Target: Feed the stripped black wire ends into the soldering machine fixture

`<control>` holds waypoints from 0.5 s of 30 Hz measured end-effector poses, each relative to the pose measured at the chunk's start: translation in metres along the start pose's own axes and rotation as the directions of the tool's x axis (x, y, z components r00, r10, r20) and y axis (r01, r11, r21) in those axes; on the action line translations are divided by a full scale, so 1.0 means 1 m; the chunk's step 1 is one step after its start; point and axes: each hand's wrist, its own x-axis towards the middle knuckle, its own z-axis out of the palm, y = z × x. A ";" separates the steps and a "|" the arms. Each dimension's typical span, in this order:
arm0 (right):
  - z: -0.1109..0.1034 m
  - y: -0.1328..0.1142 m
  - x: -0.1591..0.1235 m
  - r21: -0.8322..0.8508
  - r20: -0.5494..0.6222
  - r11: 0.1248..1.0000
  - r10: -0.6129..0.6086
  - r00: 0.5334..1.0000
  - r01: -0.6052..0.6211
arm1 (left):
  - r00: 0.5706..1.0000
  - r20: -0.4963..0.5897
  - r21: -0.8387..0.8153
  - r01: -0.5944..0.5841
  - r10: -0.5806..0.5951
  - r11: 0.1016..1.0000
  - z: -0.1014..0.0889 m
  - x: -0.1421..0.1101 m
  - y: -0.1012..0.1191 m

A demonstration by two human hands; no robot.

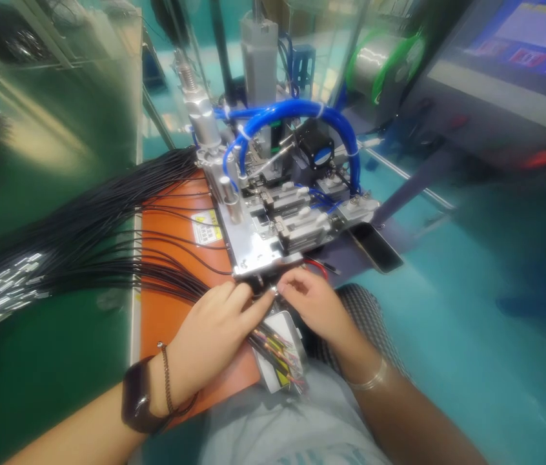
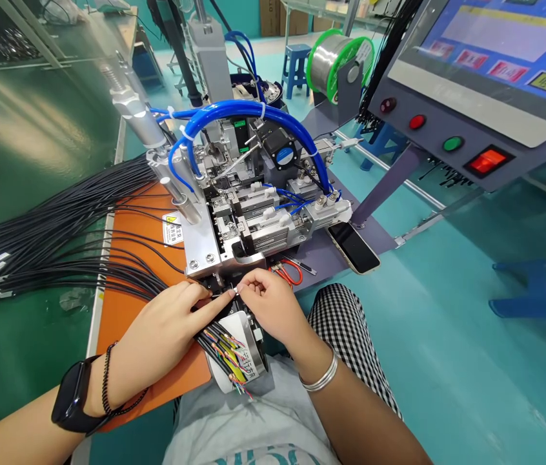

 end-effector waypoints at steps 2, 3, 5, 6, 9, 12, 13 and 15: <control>0.000 0.001 0.000 -0.005 0.012 1.000 0.001 1.000 -0.001 | 1.000 0.000 0.006 0.021 -0.021 1.000 0.001 0.000 0.003; 0.000 0.001 0.000 -0.007 0.013 1.000 0.001 1.000 -0.001 | 1.000 -0.001 0.007 0.030 -0.030 1.000 0.001 0.000 0.004; 0.000 0.000 -0.001 -0.009 0.006 1.000 0.004 1.000 -0.004 | 0.999 -0.006 0.010 0.038 -0.038 0.999 0.002 0.000 0.005; 0.000 -0.001 -0.001 -0.011 -0.001 1.000 0.008 1.000 -0.008 | 0.999 -0.009 0.013 0.037 -0.037 0.999 0.002 0.001 0.004; 0.000 -0.004 -0.002 -0.017 -0.013 1.000 0.013 1.000 -0.014 | 0.999 -0.025 0.021 0.030 -0.030 0.999 0.004 0.002 0.003; 0.000 -0.007 -0.003 -0.028 -0.012 1.000 0.013 1.000 -0.013 | 0.999 -0.023 0.028 0.032 -0.032 0.999 0.003 0.004 0.002; 0.000 -0.007 -0.003 -0.029 -0.013 0.999 0.016 1.000 -0.017 | 0.999 -0.016 0.031 0.040 -0.039 0.999 0.003 0.004 0.002; 0.000 -0.005 -0.001 -0.006 -0.014 1.000 0.027 1.000 -0.027 | 0.998 0.016 0.038 0.064 -0.065 0.997 0.001 0.005 0.005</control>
